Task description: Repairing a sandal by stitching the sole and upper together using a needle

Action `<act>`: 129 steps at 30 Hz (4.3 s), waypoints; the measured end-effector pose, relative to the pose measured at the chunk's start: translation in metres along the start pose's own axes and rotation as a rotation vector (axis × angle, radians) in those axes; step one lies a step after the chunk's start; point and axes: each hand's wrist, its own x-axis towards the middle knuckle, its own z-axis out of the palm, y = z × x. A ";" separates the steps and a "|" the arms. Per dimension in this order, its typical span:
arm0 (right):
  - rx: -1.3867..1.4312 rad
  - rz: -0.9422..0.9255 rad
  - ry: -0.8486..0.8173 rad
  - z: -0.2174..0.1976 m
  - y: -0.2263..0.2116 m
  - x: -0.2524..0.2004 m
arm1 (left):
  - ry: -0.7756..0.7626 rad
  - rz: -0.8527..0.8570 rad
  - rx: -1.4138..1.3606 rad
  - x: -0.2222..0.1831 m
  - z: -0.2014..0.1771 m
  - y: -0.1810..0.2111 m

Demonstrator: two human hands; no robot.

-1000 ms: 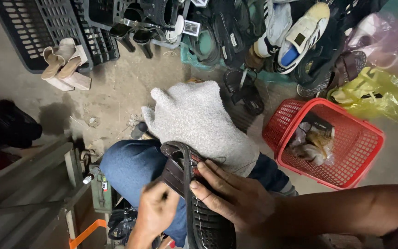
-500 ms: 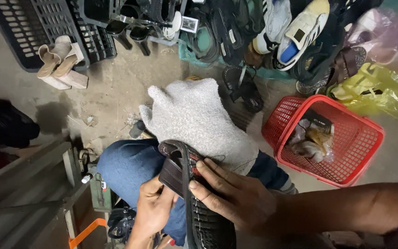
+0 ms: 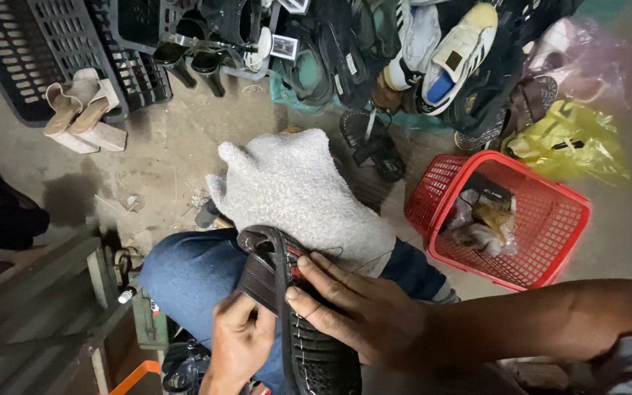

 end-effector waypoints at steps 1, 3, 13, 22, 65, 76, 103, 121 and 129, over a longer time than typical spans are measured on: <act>0.010 0.008 -0.019 0.001 0.000 -0.002 | -0.011 -0.033 -0.016 -0.001 0.000 -0.002; 0.020 0.015 -0.039 0.003 0.000 -0.004 | -0.020 -0.066 -0.032 0.000 -0.003 -0.004; -0.021 0.006 -0.015 0.002 0.000 -0.003 | 0.019 -0.078 -0.027 0.000 -0.001 -0.010; -0.022 -0.001 -0.057 0.005 0.001 -0.004 | -0.030 -0.074 -0.113 -0.002 -0.001 -0.018; -0.011 -0.207 -0.002 0.027 -0.015 0.024 | 0.088 0.176 0.155 -0.027 -0.047 -0.016; 0.171 -0.262 -0.064 0.030 0.001 0.004 | 0.100 0.094 0.224 -0.043 -0.032 -0.007; -0.128 -0.016 -0.196 0.041 -0.008 0.062 | -0.122 0.126 0.244 -0.059 -0.072 -0.046; 0.222 0.285 -0.266 0.048 -0.017 0.073 | -0.027 0.040 0.368 -0.058 -0.062 -0.037; 0.260 0.179 -0.256 0.041 0.006 0.065 | -0.241 0.038 0.126 -0.037 -0.065 -0.027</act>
